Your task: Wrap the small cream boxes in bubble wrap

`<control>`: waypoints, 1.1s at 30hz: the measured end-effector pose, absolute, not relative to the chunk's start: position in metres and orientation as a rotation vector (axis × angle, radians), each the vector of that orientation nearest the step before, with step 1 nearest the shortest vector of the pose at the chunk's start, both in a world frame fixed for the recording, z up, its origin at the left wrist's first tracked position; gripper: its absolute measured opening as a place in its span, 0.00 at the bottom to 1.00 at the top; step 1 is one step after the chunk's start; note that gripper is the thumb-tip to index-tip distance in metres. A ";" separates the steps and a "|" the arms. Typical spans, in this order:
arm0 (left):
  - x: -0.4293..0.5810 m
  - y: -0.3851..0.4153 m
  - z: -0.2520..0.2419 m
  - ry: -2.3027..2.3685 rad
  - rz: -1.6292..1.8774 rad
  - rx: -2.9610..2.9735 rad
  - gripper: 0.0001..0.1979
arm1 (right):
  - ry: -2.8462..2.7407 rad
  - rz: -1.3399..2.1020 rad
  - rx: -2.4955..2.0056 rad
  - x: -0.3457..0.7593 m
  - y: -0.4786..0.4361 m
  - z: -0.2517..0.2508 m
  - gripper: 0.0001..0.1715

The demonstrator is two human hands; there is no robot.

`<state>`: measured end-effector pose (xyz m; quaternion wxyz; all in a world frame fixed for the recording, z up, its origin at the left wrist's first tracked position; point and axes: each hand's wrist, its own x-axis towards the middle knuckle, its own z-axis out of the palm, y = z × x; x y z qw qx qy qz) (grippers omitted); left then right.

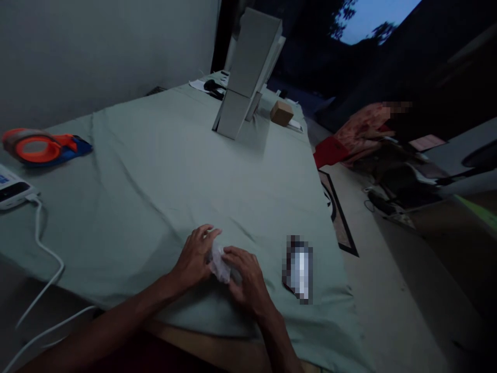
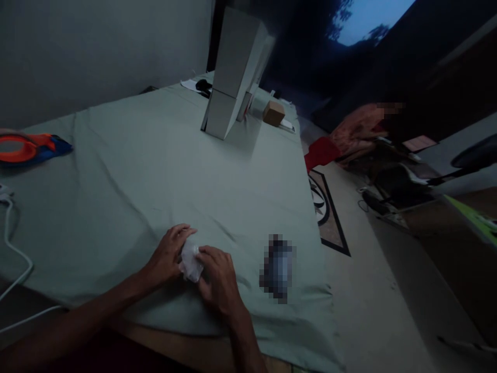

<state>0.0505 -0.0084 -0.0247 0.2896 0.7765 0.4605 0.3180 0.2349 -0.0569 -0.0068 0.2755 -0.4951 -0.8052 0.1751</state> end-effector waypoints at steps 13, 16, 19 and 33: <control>0.045 0.013 -0.004 1.080 0.674 1.669 0.26 | -1.480 1.068 -1.582 0.232 -0.025 -0.014 0.17; 0.047 0.013 -0.010 1.056 0.660 1.558 0.35 | -1.461 1.040 -1.624 0.234 -0.023 -0.016 0.17; 0.053 0.014 -0.018 1.035 0.700 1.459 0.36 | -1.454 1.018 -1.625 0.234 -0.023 -0.017 0.19; 0.065 0.024 -0.018 1.119 0.652 1.511 0.38 | -1.276 1.133 -1.461 0.228 -0.021 -0.012 0.27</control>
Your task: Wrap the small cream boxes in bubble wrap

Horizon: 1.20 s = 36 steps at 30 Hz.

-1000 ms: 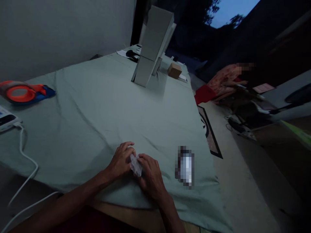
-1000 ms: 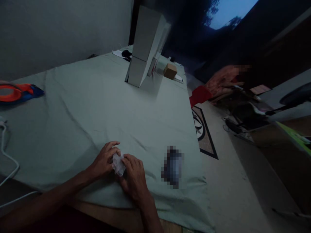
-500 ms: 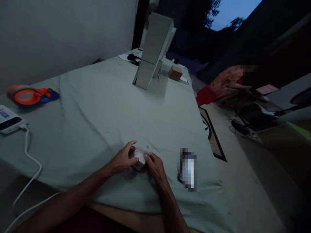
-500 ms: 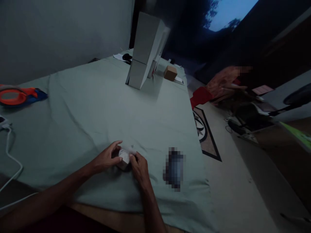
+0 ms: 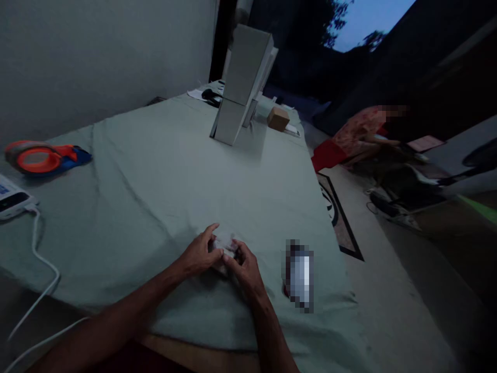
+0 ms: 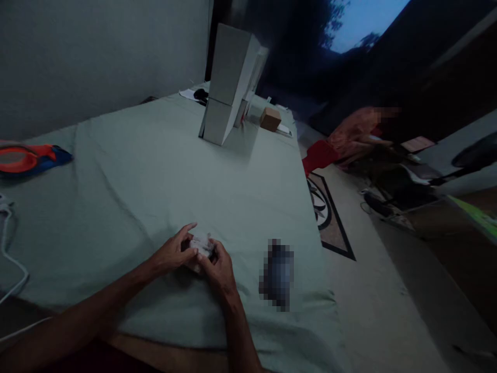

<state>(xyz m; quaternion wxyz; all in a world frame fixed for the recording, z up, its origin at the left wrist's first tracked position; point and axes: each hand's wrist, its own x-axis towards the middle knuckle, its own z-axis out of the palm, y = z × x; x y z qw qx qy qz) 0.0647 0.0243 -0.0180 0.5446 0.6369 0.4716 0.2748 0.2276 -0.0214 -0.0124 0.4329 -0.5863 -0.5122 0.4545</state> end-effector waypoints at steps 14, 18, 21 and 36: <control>0.067 0.023 -0.028 0.891 0.765 1.206 0.43 | -1.279 1.057 -1.506 0.238 0.007 -0.016 0.14; 0.066 0.025 -0.027 0.917 0.743 1.253 0.40 | -1.304 1.069 -1.493 0.232 0.006 -0.012 0.13; 0.066 0.026 -0.027 0.941 0.740 1.283 0.39 | -1.350 1.090 -1.488 0.233 0.003 -0.010 0.12; 0.072 0.022 -0.036 1.047 0.870 1.451 0.28 | -1.943 0.153 -1.466 0.230 -0.027 -0.025 0.12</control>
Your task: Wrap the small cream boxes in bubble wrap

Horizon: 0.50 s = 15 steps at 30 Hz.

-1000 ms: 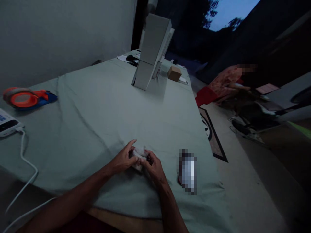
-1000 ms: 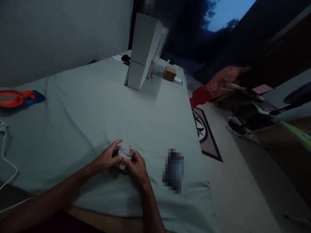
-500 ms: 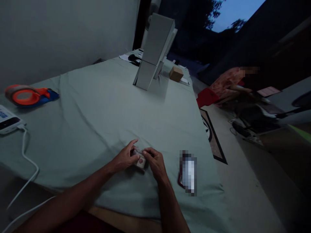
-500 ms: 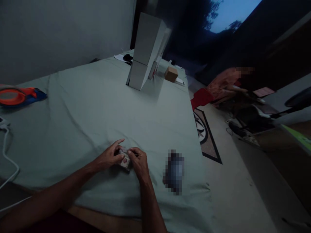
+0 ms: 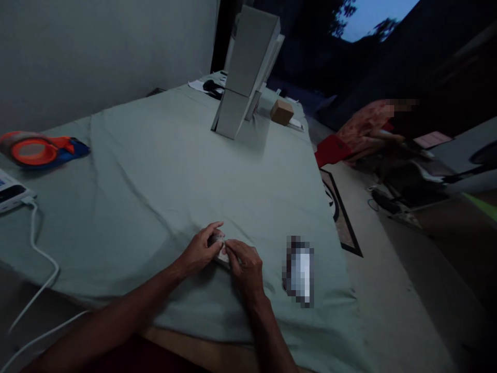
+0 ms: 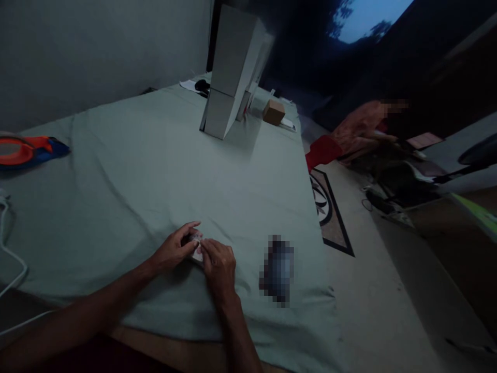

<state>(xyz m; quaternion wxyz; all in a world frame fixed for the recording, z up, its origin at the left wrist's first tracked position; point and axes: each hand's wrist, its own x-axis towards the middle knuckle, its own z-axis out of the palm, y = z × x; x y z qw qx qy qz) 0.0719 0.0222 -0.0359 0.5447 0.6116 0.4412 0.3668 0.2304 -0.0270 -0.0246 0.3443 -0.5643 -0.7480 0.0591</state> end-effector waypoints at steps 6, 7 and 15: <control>0.074 0.022 -0.032 1.031 0.880 1.375 0.27 | -2.084 0.015 -1.399 0.234 -0.031 -0.021 0.10; 0.074 0.022 -0.032 1.035 0.875 1.376 0.26 | -2.131 0.014 -1.404 0.235 -0.032 -0.019 0.11; 0.073 0.022 -0.040 0.983 0.888 1.310 0.26 | -2.310 -0.051 -1.475 0.234 -0.033 -0.009 0.13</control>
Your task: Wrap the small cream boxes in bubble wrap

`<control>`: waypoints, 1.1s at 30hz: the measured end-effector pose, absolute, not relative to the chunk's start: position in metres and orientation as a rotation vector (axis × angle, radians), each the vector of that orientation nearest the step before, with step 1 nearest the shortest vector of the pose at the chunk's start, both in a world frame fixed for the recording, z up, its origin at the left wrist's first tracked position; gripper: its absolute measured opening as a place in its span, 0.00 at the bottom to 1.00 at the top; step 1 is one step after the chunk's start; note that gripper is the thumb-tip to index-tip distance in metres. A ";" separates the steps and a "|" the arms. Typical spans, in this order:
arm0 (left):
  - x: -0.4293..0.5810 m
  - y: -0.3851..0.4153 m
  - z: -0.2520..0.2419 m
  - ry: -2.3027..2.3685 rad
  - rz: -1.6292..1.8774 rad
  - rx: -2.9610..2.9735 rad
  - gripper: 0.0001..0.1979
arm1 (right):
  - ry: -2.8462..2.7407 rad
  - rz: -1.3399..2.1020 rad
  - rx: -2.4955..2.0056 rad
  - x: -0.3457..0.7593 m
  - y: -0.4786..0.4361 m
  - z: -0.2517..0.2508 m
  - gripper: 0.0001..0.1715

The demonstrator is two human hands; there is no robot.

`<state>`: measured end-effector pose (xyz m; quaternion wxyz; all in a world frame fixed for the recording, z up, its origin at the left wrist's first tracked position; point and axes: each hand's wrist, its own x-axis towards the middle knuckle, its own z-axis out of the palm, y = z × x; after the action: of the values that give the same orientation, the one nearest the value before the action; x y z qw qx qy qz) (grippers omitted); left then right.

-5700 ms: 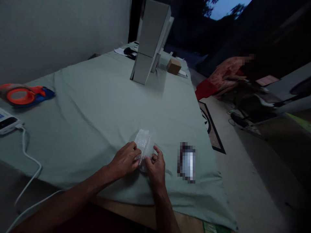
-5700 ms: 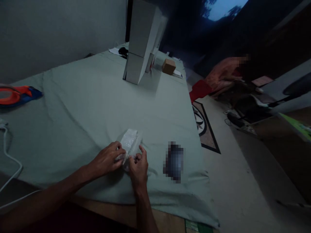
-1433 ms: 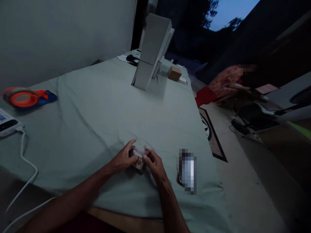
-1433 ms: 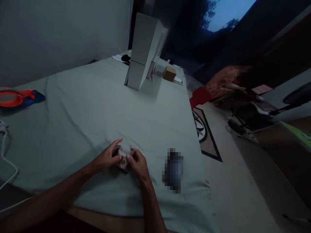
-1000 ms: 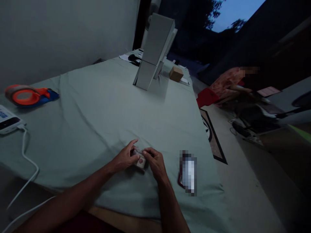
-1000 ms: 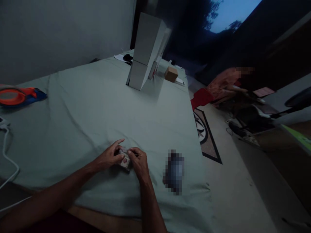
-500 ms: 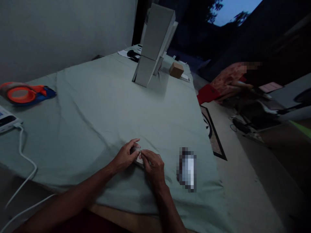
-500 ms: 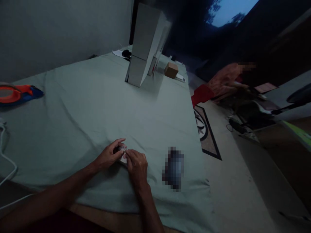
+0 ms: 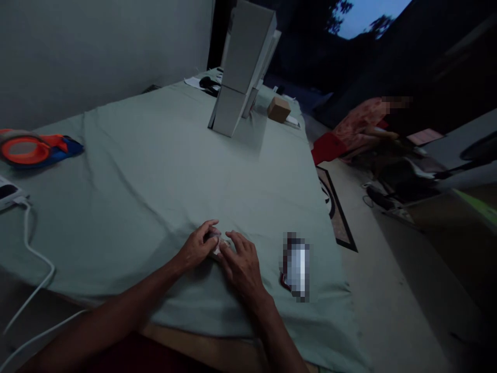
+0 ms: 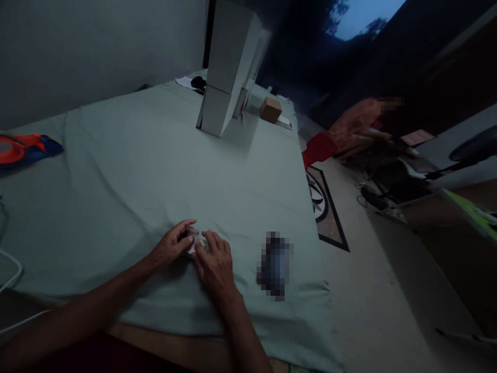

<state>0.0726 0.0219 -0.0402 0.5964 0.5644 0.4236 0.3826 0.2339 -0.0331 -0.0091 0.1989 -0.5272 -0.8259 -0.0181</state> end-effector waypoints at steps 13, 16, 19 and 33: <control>0.072 0.021 -0.036 0.998 0.883 1.328 0.26 | -1.766 0.175 -1.440 0.238 -0.044 -0.014 0.10; 0.069 0.021 -0.036 1.036 0.937 1.313 0.25 | -1.539 0.321 -1.513 0.248 -0.048 -0.014 0.11; 0.063 0.021 -0.036 1.152 0.994 1.359 0.24 | -1.522 0.443 -1.560 0.254 -0.049 -0.016 0.12; 0.064 0.016 -0.035 1.191 1.075 1.878 0.06 | -1.711 0.627 -1.513 0.241 -0.018 -0.016 0.13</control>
<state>0.0636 0.0165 -0.0354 0.3293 0.7180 0.4552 0.4109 0.2406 -0.0177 -0.0160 0.3769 -0.5917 -0.6692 0.2450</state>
